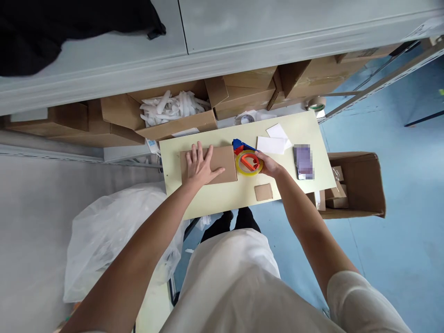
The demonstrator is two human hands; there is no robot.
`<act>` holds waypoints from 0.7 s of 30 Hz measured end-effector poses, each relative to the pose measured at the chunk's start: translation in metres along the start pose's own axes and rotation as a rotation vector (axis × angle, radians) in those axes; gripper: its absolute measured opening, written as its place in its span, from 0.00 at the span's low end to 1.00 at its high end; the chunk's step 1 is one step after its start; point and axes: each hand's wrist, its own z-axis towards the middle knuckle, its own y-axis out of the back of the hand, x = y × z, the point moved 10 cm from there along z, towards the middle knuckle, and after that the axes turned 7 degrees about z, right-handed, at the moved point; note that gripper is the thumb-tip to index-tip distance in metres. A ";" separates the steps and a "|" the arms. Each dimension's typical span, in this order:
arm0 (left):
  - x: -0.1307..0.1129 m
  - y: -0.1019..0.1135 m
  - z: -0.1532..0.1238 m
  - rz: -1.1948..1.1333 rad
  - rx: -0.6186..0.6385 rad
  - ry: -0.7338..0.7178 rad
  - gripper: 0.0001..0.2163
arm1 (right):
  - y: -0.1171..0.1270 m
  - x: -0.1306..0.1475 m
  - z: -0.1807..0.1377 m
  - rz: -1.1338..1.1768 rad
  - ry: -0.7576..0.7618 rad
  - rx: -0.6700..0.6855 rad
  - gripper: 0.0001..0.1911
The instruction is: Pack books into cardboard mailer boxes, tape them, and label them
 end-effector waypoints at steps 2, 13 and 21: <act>-0.021 0.006 0.011 0.006 -0.010 -0.109 0.44 | -0.003 0.000 0.002 0.032 -0.046 0.062 0.21; -0.025 0.004 0.021 -0.002 0.025 -0.033 0.45 | 0.013 -0.006 -0.015 -0.110 0.063 0.022 0.25; -0.026 0.003 0.022 -0.011 0.076 -0.022 0.44 | 0.043 -0.011 -0.033 -0.487 -0.116 0.251 0.36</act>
